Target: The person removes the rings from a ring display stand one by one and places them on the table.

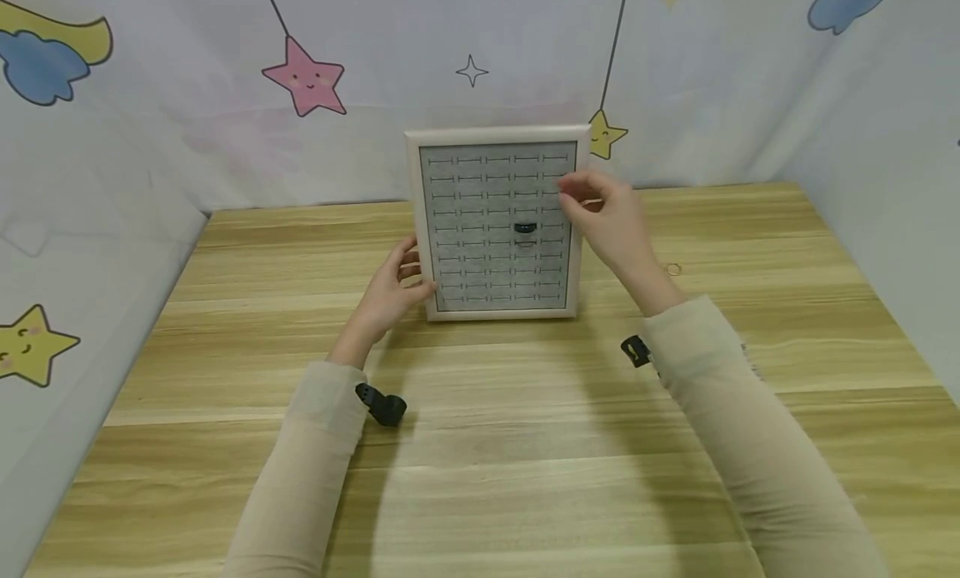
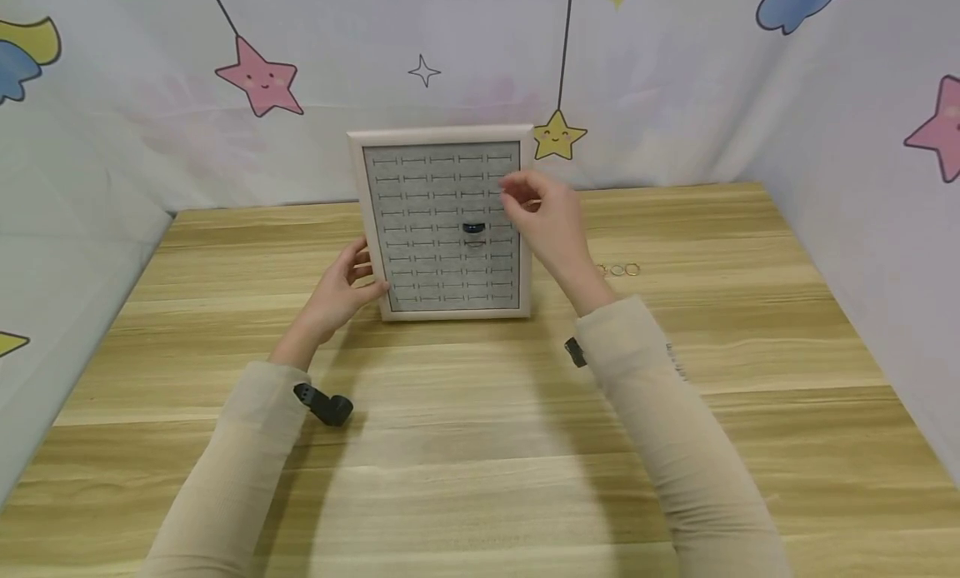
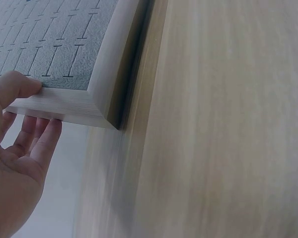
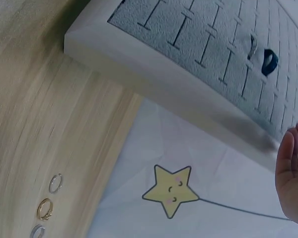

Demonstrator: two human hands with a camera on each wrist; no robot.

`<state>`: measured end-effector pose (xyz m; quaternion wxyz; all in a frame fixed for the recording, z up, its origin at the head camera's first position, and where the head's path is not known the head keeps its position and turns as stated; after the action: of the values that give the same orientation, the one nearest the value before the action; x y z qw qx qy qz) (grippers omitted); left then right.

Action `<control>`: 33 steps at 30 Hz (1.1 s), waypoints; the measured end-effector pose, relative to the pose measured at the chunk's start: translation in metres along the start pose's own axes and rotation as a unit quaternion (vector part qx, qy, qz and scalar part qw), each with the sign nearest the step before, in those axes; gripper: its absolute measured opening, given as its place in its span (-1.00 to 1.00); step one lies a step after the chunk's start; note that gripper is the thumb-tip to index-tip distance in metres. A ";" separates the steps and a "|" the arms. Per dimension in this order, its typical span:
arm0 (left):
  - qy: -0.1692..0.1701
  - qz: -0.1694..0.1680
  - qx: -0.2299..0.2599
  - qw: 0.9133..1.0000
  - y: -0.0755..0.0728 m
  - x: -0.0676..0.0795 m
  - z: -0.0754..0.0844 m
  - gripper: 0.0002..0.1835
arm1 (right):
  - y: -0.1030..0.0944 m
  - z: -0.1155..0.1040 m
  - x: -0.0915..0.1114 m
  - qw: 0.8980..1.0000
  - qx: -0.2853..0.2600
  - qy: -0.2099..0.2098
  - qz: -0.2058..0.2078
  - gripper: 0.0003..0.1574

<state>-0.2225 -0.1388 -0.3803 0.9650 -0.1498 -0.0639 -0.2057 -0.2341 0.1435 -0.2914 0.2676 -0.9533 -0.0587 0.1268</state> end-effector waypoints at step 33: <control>0.000 0.003 0.002 1.000 -0.001 -0.003 -0.003 -0.15 | 0.044 -0.009 0.002 0.966 0.230 -0.079 -0.090 -0.72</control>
<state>-0.2256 -0.1392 -0.3832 0.9659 -0.1478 -0.0638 -0.2029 -0.2277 0.1019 -0.3079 0.4845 -0.8438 -0.1347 0.1875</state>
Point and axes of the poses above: each hand's wrist, its own x-axis away from the middle knuckle, its own y-axis out of the palm, z = x × y, the point moved 3 cm from there along -x, towards the middle knuckle, and after that the axes turned 10 degrees about -z, right-handed, at the moved point
